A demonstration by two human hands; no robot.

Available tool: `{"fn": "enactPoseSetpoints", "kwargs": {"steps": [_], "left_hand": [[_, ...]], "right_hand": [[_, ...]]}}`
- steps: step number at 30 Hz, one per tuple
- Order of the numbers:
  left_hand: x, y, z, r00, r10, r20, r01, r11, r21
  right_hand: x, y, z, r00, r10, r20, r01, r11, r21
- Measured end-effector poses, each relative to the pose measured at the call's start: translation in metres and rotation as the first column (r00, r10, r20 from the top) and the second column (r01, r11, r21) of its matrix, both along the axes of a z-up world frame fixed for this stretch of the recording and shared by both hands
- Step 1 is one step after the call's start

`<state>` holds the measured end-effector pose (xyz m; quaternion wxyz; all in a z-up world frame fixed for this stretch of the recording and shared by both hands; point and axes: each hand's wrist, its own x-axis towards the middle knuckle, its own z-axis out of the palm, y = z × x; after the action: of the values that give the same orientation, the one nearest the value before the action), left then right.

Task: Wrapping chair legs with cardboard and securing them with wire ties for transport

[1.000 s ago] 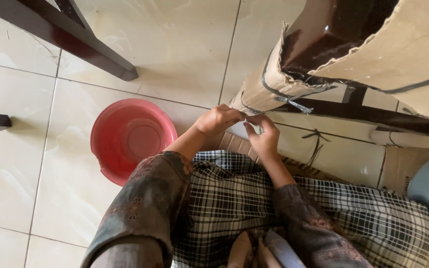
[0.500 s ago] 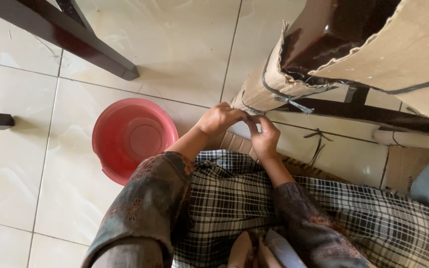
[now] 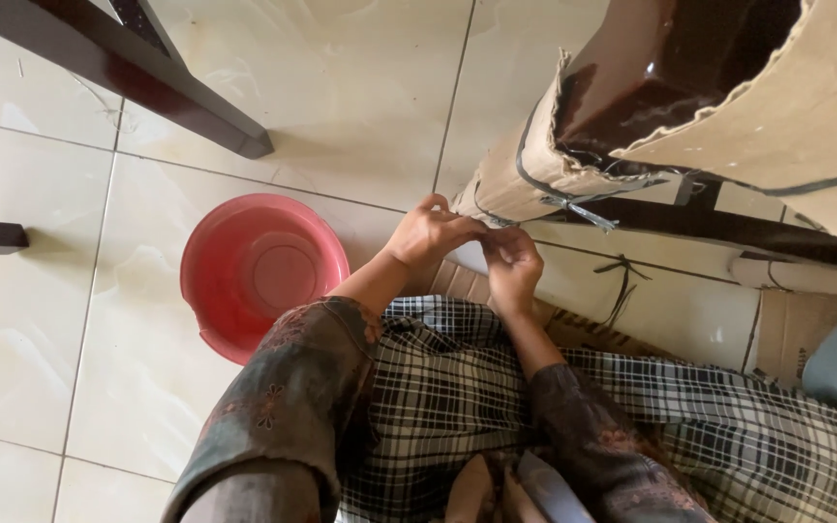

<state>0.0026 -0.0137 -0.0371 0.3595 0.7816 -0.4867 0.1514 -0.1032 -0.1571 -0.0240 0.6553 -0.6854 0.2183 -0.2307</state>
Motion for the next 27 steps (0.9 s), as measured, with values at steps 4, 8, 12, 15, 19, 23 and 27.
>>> {"fn": "enactPoseSetpoints", "kwargs": {"steps": [4,8,12,15,19,23,27], "left_hand": [[0.003,-0.001,0.007,0.999,0.007,0.038,-0.006,1.000,-0.024],[0.002,-0.001,0.002,1.000,0.008,0.029,-0.006,0.998,-0.059],[0.002,-0.002,0.005,1.000,-0.001,0.006,0.002,0.999,-0.049],[0.007,-0.003,-0.012,1.000,-0.014,0.007,0.014,1.000,-0.014],[0.018,-0.005,-0.033,0.999,-0.038,-0.001,0.038,0.999,0.012],[0.027,-0.005,-0.037,0.998,0.005,-0.064,-0.004,1.000,0.026],[0.029,-0.002,-0.019,0.998,-0.018,-0.054,0.019,1.000,0.013]], "right_hand": [[0.002,0.006,-0.010,0.999,-0.007,0.038,0.001,0.990,0.144],[-0.001,0.007,-0.019,0.997,0.010,0.070,-0.019,0.991,0.133],[0.002,0.005,-0.011,0.996,0.024,0.090,-0.022,1.000,-0.017],[0.008,0.002,0.000,0.989,0.055,0.137,-0.032,0.986,-0.165],[0.020,0.000,-0.005,0.985,0.060,0.164,-0.028,0.981,-0.191],[0.032,-0.004,-0.018,0.986,0.037,0.165,-0.001,0.977,-0.211],[0.034,-0.003,-0.024,0.995,0.032,0.098,-0.017,0.988,-0.151]]}}
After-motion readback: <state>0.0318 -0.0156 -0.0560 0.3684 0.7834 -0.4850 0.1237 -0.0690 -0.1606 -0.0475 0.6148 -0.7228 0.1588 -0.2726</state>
